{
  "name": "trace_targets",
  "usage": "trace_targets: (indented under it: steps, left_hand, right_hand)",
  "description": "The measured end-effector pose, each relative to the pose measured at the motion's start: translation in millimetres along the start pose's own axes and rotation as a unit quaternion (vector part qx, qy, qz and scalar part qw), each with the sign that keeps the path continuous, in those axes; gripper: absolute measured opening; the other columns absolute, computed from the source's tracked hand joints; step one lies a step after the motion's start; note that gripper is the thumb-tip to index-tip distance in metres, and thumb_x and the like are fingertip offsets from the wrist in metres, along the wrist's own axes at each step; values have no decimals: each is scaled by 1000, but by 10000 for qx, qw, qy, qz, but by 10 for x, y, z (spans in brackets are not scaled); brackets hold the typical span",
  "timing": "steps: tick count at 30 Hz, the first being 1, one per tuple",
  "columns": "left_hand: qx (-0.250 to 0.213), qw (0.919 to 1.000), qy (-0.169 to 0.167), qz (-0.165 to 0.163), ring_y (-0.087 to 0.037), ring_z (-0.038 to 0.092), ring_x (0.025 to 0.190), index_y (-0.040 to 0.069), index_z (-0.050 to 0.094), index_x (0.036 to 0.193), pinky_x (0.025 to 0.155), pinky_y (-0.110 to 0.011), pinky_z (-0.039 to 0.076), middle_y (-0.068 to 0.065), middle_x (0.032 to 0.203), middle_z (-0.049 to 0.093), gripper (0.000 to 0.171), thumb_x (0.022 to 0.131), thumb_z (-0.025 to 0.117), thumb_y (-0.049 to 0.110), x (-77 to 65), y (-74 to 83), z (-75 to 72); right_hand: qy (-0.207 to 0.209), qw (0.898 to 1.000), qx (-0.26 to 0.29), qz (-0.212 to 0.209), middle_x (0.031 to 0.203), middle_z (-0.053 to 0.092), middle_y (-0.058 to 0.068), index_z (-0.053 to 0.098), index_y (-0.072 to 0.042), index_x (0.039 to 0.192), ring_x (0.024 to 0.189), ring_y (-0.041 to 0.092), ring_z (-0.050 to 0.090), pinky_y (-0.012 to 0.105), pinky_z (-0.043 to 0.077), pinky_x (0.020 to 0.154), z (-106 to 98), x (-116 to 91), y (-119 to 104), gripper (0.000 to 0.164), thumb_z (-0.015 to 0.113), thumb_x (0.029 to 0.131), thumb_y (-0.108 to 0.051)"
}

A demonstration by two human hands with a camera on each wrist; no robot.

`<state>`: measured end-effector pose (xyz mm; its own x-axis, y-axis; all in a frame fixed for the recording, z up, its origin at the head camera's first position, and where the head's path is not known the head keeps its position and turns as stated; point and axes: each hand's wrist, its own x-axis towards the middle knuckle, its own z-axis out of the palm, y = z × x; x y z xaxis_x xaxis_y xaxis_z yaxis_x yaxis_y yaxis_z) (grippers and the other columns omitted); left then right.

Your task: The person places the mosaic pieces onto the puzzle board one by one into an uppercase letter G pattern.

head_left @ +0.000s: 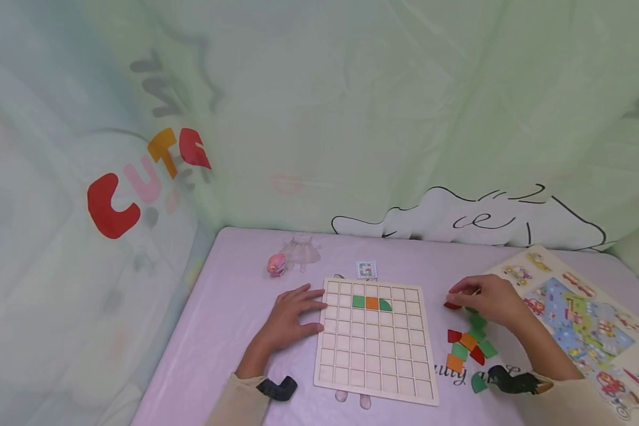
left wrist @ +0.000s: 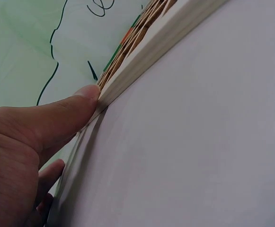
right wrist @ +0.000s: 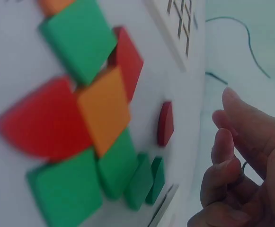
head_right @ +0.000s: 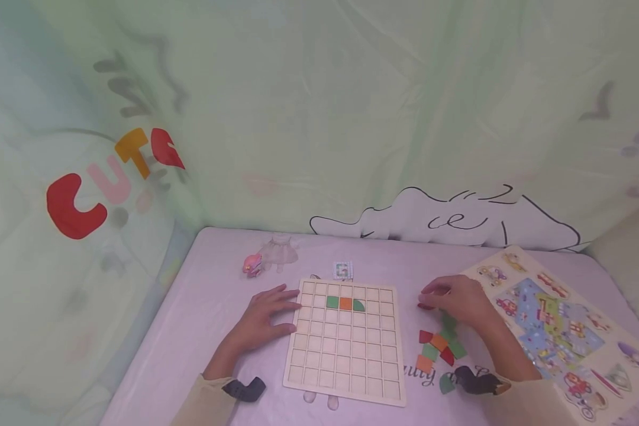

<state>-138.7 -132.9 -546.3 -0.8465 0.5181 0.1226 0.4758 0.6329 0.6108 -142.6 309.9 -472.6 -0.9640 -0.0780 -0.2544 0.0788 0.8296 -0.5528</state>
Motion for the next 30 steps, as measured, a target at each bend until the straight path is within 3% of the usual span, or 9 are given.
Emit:
trace_targets:
  steps: [10,30]
  left_hand:
    - [-45,10000,-7,-15,-30,35,153,21,71,128,117,-62,27,-1,152,55,43,88,79,35,4,-3,-4]
    - [2,10000,11,38,-30,35,153,21,72,128,117,-61,28,0,152,56,44,88,78,37,3,-25,10]
  right_hand:
    - [479,9981,-323,220,89,71,5,76,-4,105,85,24,56,30,46,63,-66,-81,289,33,77,90,-33]
    - [388,9983,-239,374,83,66,4,75,-3,106,82,24,56,31,46,62,-3,-40,464,32,81,86,-27]
